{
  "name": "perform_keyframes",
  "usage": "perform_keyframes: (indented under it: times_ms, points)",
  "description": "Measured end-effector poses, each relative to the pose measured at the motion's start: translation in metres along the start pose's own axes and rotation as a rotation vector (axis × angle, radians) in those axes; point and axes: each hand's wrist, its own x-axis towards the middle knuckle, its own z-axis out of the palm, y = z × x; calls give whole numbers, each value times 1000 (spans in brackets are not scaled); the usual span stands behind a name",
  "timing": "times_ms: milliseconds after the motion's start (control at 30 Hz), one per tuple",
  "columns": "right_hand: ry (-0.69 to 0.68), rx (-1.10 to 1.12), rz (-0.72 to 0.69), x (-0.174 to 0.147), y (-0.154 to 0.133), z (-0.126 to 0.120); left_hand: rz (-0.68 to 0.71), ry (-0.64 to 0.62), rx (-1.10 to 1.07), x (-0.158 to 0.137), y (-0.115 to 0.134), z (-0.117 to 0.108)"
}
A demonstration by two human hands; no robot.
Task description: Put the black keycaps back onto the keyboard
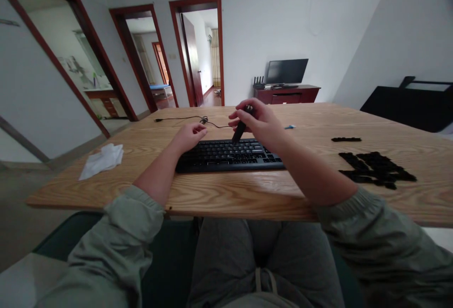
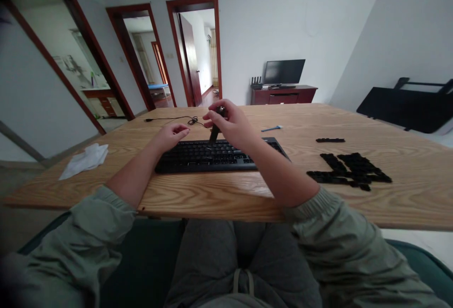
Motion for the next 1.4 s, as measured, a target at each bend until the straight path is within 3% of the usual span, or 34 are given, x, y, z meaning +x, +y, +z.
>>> perform_keyframes:
  times_ms: [100,167,267,367,467,700,933,1400]
  points:
    - [101,11,11,-4,31,15,-94,69,46,8,-33,-18]
    - [109,12,15,-7,41,18,-94,66,32,6,-35,-21]
    - [90,13,-11,-11,40,17,10,-57,5,-6,-8,-12]
    - [87,-2,-60,-12,33,16,185,-306,-23,-20,30,6]
    - [120,-26,-87,-11,30,14,248,-396,39,-27,47,19]
    - [187,-52,-35,-7,40,5,296,-430,191,-26,39,25]
    - [111,-35,-62,-10,42,5,412,-398,319,-26,42,33]
    - [77,-67,-69,-15,40,10,460,-410,299,-30,39,34]
